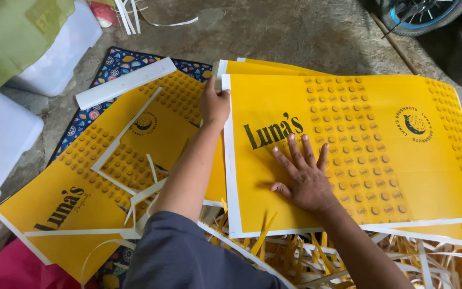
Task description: Peeling off the waste borders from printed yellow paper sheets
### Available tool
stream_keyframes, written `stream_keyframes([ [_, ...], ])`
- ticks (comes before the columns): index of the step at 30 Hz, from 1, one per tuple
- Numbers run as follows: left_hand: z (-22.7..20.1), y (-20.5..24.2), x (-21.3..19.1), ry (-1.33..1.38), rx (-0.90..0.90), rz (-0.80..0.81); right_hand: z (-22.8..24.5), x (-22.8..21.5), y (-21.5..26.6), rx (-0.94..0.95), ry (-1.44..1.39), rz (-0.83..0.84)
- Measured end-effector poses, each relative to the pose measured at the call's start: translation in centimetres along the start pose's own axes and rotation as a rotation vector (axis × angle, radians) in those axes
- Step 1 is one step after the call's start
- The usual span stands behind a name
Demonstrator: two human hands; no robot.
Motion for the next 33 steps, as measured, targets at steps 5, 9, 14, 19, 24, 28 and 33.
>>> stream_keyframes([
  [5, -1.0, 1.7, -0.3, 0.023, 0.109, -0.070, -0.2, 0.5, 0.0, 0.018, -0.007, 0.029],
  [9, -0.2, 1.5, 0.3, 0.050, 0.162, -0.115, 0.0, 0.1, -0.1, 0.010, -0.021, 0.025],
  [14, -0.1, 1.6, 0.4, 0.100, 0.154, -0.121, 0.2, 0.2, -0.1, -0.002, -0.041, -0.021],
  [19, -0.7, 2.1, 0.2, 0.111, 0.234, -0.248, 0.5, -0.6, 0.0, -0.057, -0.073, -0.101],
  [24, -4.1, 4.7, 0.1, -0.492, 0.648, -0.558, 0.8, -0.9, -0.2, -0.014, -0.064, -0.033],
  [28, -4.7, 5.3, 0.9, -0.552, 0.774, -0.651, 0.3, -0.4, -0.1, 0.002, -0.052, -0.020],
  [33, -5.0, 5.6, 0.2, -0.569, 0.769, -0.695, 0.2, -0.5, -0.3, -0.001, -0.097, 0.004],
])
Point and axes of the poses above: each hand's wrist, its own y-axis away from the middle knuckle, its own x-axis out of the palm, z = x × y, the point moved 5 cm from there along -y, towards the middle knuckle, and after that the axes turned 1 degree about z, right-handed, at the moved point
